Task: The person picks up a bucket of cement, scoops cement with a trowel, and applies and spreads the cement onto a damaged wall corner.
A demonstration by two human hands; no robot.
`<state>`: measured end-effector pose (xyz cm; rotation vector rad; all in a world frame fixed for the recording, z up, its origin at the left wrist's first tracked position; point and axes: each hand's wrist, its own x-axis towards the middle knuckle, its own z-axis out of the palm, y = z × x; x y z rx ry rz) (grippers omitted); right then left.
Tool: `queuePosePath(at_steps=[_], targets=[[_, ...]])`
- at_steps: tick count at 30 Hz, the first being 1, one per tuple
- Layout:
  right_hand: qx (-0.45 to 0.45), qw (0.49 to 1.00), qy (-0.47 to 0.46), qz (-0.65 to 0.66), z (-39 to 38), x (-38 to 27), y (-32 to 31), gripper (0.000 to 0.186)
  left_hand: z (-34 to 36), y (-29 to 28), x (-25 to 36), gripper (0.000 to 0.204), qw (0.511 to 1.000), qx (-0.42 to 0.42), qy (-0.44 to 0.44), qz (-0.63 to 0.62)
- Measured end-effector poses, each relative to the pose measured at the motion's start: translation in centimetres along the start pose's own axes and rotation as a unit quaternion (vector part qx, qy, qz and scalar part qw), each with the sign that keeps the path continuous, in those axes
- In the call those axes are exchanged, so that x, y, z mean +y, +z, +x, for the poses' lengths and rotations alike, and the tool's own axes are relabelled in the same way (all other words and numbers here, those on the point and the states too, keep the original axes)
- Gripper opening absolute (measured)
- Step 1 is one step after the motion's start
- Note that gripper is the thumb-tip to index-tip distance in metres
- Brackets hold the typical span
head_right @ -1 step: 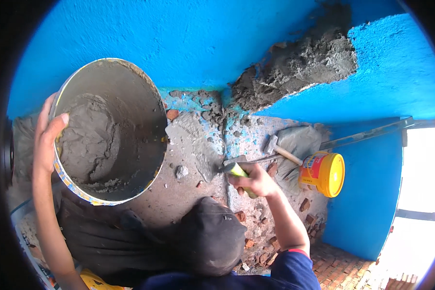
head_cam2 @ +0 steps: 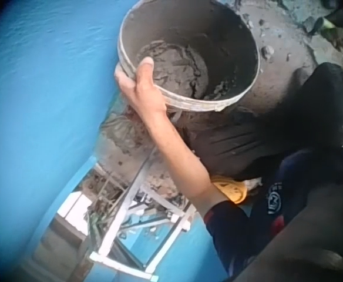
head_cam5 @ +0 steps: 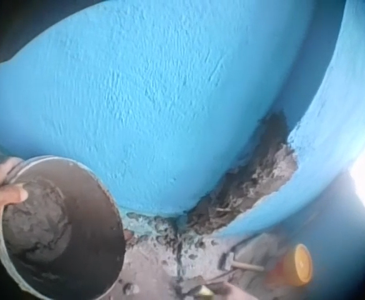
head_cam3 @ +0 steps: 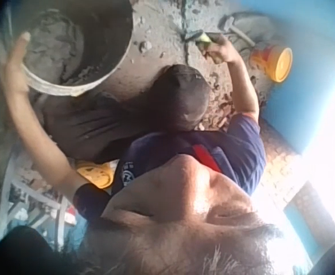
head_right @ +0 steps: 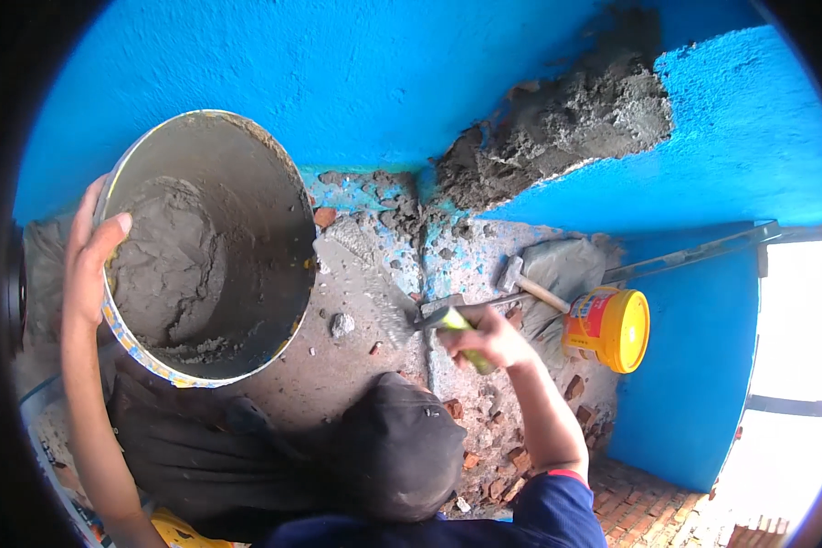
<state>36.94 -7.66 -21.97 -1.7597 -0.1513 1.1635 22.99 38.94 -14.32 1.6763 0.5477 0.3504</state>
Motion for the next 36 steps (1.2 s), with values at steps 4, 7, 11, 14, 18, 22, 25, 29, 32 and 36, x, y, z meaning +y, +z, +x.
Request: queuePosePath(at_steps=[4,7,11,14,18,22,25,29,32,36], targets=[[0.019,0.945,-0.109,0.306,-0.7,0.2,-6.2,0.028,-0.4,0.4,0.9,0.053,0.999,0.035,0.009,0.031],[0.024,0.970,-0.090,0.227,-2.7,-0.9,-4.7,0.028,0.2,1.3,-0.3,0.054,0.995,0.024,0.038,0.090],[0.086,0.972,0.010,0.217,-1.4,2.1,-2.3,0.023,-0.1,0.3,-0.2,0.052,0.994,0.035,0.040,0.092],[0.105,0.983,0.028,0.148,0.0,3.5,-1.0,0.024,-0.1,0.0,0.0,0.051,0.997,0.028,0.036,0.069],[0.141,0.983,0.037,0.112,1.8,5.3,0.6,0.031,0.1,-0.1,0.0,0.051,0.999,0.010,0.029,0.040],[0.134,0.990,0.015,0.034,3.6,5.2,1.6,0.033,0.2,-0.9,0.1,0.052,0.996,0.024,0.017,0.080],[0.113,0.993,0.001,-0.021,6.6,5.1,2.1,0.034,0.7,-2.9,-1.3,0.053,1.000,0.010,-0.023,0.002],[0.041,0.994,0.022,0.094,13.4,5.4,3.9,0.032,0.8,-3.7,-1.5,0.058,0.999,0.013,-0.034,-0.007],[0.008,0.990,0.020,0.137,19.0,5.0,5.5,0.030,0.2,-3.0,-0.3,0.061,0.999,-0.003,-0.034,0.005],[0.066,0.991,-0.010,0.115,20.6,4.2,6.5,0.029,-0.2,-3.0,0.0,0.063,0.999,0.008,-0.038,0.006]])
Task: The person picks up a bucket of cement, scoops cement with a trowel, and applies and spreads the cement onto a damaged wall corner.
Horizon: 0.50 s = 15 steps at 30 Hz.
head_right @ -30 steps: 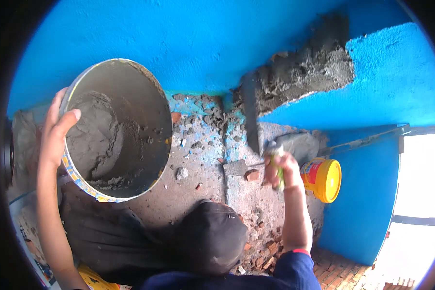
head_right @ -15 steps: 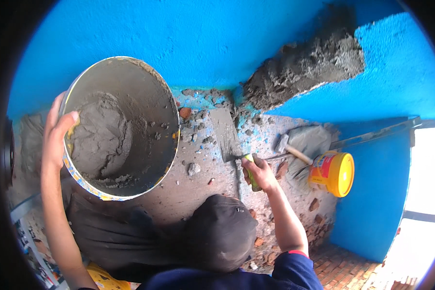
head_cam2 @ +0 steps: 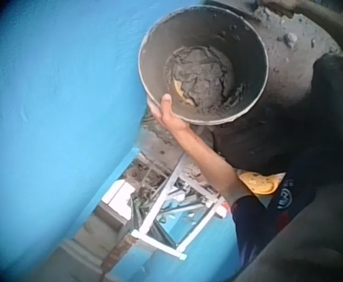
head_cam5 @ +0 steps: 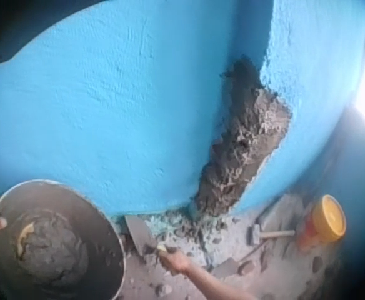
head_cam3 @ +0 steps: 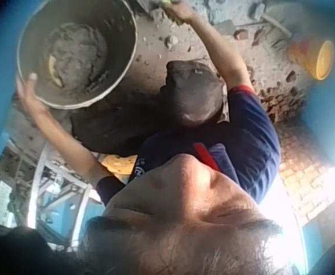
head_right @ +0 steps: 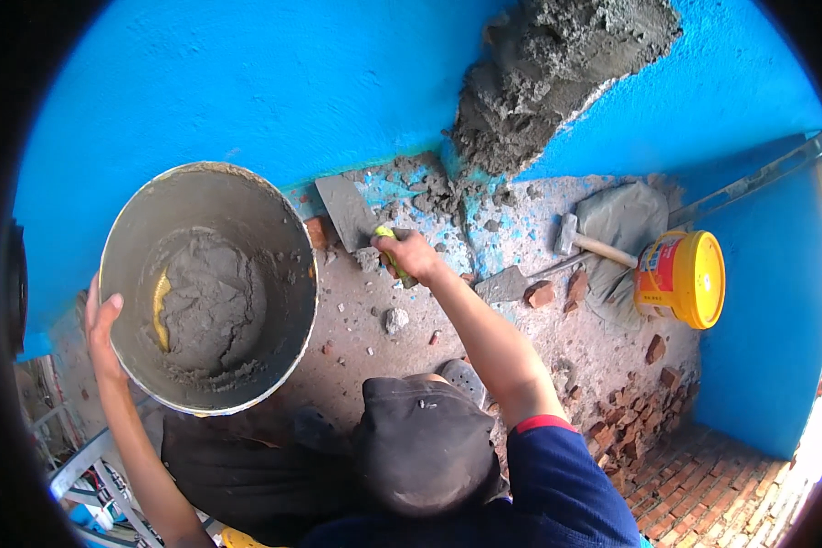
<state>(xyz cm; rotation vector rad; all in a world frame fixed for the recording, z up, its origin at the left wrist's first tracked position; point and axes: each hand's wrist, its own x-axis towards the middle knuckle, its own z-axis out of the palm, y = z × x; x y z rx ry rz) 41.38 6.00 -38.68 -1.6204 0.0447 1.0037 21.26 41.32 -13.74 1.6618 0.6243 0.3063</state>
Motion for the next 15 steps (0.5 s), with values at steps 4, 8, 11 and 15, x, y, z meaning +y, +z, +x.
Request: queuePosePath(at_steps=[4,8,11,15], targets=[[0.109,0.993,-0.010,0.051,-0.8,2.6,-1.0,0.027,0.2,0.1,-0.1,0.062,1.000,0.004,0.004,0.001],[0.193,0.973,-0.058,0.109,-1.5,5.3,-5.0,0.028,0.4,1.3,0.1,0.061,1.000,0.002,0.005,-0.002],[0.161,0.980,-0.061,0.099,-2.3,5.3,-6.1,0.030,0.0,1.8,0.8,0.060,1.000,-0.001,0.025,0.005],[0.148,0.986,-0.072,-0.006,-5.1,5.6,-6.7,0.031,0.1,1.8,0.7,0.060,1.000,-0.014,0.023,0.010]])
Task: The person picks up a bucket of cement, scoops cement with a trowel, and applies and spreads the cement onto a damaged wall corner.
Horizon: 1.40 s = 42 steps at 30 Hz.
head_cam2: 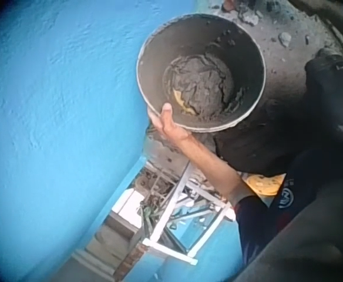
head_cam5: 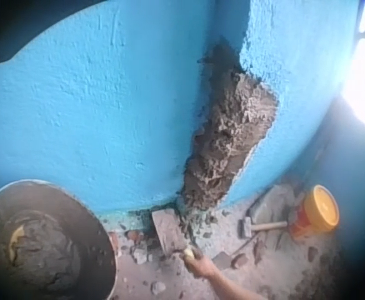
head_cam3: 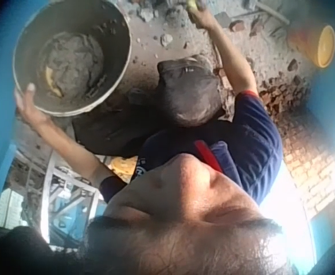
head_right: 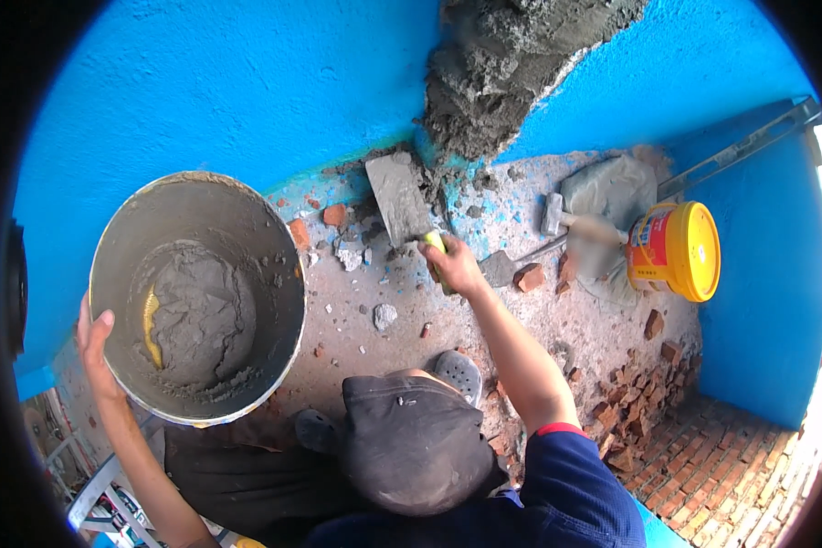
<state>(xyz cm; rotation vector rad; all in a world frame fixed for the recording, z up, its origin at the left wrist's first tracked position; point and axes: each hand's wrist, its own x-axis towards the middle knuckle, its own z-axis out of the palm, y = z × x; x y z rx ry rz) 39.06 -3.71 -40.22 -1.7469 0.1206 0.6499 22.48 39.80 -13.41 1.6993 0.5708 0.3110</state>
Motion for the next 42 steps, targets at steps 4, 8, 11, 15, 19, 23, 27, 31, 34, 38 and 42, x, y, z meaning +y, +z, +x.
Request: queuePosePath(at_steps=[4,8,11,15,19,23,27,31,34,38,42], targets=[[-0.054,0.994,0.075,-0.060,-4.2,0.4,-1.0,0.030,0.0,-0.4,-0.1,0.065,1.000,0.007,-0.010,0.001],[-0.078,0.983,0.118,-0.113,-5.7,1.7,-2.3,0.030,0.0,-0.2,-0.4,0.064,1.000,0.024,-0.018,0.006],[-0.079,0.988,0.102,-0.090,-3.8,3.7,-2.4,0.028,-0.1,0.2,0.1,0.063,0.999,0.034,-0.035,-0.011],[-0.043,0.994,0.101,-0.004,-1.4,2.8,-2.2,0.028,-0.2,0.1,0.1,0.063,0.999,0.004,-0.034,-0.010],[0.032,0.995,0.089,-0.010,-1.9,4.1,-2.6,0.032,-0.3,0.5,0.1,0.064,0.999,0.027,-0.021,0.005],[0.085,0.982,0.089,-0.145,-2.4,3.3,-1.1,0.038,-0.3,-0.1,0.3,0.064,0.999,0.040,-0.026,0.015],[0.164,0.965,0.044,-0.199,-2.4,4.9,-0.2,0.041,-0.1,-0.5,-0.8,0.062,0.999,0.018,-0.030,-0.004],[0.133,0.981,0.054,-0.131,-2.7,3.3,0.2,0.036,-0.3,-0.2,0.3,0.063,1.000,0.022,-0.016,0.012],[0.128,0.984,0.037,-0.117,-3.0,3.0,0.5,0.033,-0.2,-0.2,0.3,0.065,1.000,0.011,-0.018,0.013],[0.141,0.980,0.052,-0.132,-3.5,3.2,1.0,0.036,-0.1,0.6,0.0,0.066,1.000,0.017,-0.002,0.005],[0.185,0.960,0.049,-0.203,-3.2,4.5,1.3,0.043,-0.1,0.1,-0.4,0.064,0.999,0.027,-0.009,0.017]])
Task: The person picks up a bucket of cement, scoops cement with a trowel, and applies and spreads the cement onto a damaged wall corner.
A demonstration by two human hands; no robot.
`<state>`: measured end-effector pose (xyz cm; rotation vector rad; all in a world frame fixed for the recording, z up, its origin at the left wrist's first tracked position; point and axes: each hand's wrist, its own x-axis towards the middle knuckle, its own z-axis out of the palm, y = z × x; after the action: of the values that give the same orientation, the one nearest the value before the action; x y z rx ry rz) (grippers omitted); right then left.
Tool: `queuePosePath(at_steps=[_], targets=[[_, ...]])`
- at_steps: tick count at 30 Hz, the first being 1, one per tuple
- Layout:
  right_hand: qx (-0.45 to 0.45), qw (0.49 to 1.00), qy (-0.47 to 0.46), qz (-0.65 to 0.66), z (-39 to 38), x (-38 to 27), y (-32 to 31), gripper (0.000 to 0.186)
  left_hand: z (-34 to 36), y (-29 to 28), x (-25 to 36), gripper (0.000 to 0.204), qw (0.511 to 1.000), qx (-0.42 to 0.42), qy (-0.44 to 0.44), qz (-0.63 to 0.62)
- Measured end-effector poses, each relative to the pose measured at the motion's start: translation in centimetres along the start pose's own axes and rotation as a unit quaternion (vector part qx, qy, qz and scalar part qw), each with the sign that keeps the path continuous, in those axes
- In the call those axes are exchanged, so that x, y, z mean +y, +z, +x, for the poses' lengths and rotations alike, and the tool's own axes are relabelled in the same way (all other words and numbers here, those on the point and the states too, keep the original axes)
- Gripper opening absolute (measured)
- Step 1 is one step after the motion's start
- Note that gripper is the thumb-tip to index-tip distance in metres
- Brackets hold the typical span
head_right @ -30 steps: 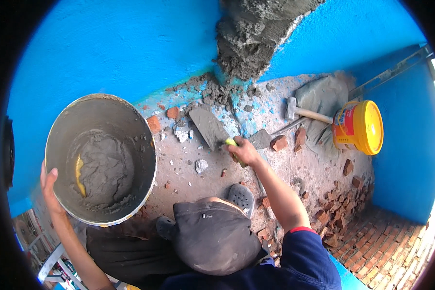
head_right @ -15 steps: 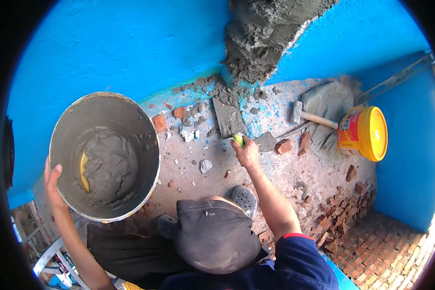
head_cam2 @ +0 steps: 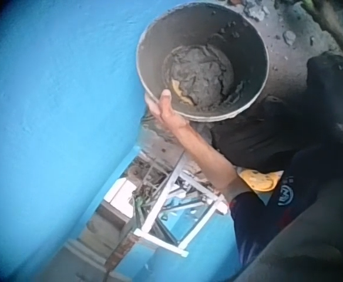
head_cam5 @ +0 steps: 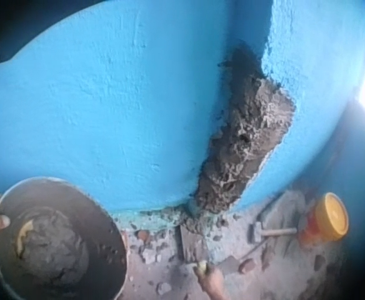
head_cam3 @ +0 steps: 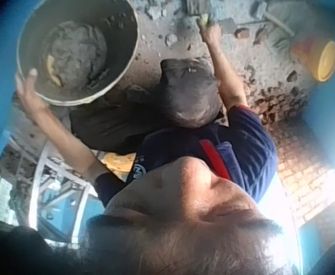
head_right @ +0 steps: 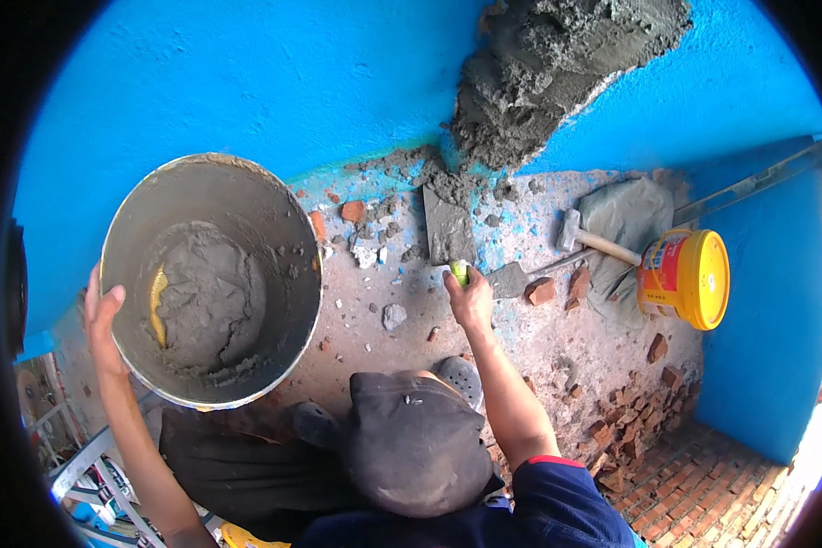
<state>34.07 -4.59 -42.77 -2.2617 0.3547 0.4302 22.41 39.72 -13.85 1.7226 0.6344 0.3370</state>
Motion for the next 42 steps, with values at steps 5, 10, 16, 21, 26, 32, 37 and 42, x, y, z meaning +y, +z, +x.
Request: queuePosePath(at_steps=[5,10,16,21,26,32,37,42], targets=[[0.079,0.992,-0.057,-0.083,-1.0,-0.9,0.9,0.042,0.2,-0.2,-0.3,0.064,1.000,-0.006,0.026,0.015],[0.152,0.973,-0.133,-0.108,-1.5,0.1,0.3,0.037,0.4,-0.7,-0.4,0.058,0.999,-0.025,0.015,0.026],[0.057,0.973,-0.201,-0.096,-3.7,-0.7,-5.6,0.035,0.7,-0.8,-1.2,0.058,1.000,-0.004,0.022,-0.012],[-0.033,0.962,-0.238,-0.130,-6.0,-4.4,-11.8,0.033,0.6,-0.2,-0.9,0.055,0.999,-0.019,0.015,-0.034],[-0.019,0.935,-0.300,-0.187,-10.7,-14.9,-18.5,0.033,0.8,0.6,-0.6,0.053,0.999,-0.006,0.053,-0.002],[-0.291,0.936,-0.192,0.049,-18.8,-22.6,-24.0,0.035,0.9,-0.6,-1.6,0.054,0.996,-0.017,0.074,0.047],[-0.362,0.910,-0.013,0.204,-17.9,-22.1,-24.8,0.040,0.8,-1.1,-1.5,0.053,0.997,-0.011,0.064,0.040],[-0.303,0.826,-0.013,0.476,-8.2,-20.6,-27.4,0.034,0.8,-0.6,-0.8,0.049,0.996,0.020,0.082,-0.017]])
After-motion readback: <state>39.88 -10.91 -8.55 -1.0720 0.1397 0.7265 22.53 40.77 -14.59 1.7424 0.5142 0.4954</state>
